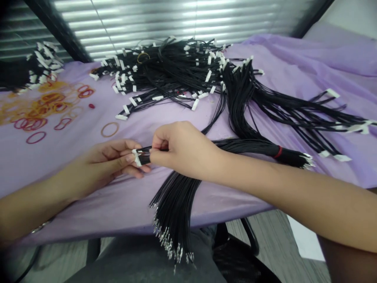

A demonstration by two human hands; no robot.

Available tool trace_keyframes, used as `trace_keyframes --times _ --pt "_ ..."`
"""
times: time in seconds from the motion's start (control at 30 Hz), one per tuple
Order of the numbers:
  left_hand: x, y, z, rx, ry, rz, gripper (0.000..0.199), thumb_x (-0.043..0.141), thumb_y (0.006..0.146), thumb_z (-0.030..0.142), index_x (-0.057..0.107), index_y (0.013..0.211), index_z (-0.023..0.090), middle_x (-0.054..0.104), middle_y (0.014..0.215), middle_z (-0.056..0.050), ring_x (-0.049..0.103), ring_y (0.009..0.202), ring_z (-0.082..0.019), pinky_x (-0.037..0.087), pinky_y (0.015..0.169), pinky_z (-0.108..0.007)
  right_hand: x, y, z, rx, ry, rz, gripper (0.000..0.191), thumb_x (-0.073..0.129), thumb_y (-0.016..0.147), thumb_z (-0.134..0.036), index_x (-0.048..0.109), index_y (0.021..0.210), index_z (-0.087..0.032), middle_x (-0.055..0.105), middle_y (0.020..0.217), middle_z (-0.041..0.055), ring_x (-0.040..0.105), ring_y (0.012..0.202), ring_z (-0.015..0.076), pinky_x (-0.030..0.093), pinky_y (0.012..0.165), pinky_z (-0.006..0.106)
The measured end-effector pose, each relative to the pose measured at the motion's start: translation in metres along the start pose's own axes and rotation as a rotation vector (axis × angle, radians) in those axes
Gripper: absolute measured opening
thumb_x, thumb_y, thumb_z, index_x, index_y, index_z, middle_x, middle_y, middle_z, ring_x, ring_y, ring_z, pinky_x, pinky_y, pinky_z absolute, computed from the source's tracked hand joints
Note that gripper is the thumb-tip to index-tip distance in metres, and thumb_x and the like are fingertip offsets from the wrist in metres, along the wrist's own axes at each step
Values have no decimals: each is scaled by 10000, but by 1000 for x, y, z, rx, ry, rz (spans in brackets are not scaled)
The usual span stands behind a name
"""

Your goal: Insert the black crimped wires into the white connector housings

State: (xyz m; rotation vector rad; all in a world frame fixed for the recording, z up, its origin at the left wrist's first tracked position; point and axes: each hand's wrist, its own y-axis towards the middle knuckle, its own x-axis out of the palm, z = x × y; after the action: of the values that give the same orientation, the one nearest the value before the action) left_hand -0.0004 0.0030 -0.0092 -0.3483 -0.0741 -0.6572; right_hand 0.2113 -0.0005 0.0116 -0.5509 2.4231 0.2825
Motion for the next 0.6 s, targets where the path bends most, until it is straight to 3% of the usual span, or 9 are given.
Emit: trace_keyframes --times 0.6 --pt "2 0 1 -28 19 19 132 653 859 239 609 940 145 730 833 -39 699 774 -123 579 716 -183 3 1 2 -1 12 -19 104 586 734 -204 634 673 -135 587 586 -32 484 523 60 343 504 204"
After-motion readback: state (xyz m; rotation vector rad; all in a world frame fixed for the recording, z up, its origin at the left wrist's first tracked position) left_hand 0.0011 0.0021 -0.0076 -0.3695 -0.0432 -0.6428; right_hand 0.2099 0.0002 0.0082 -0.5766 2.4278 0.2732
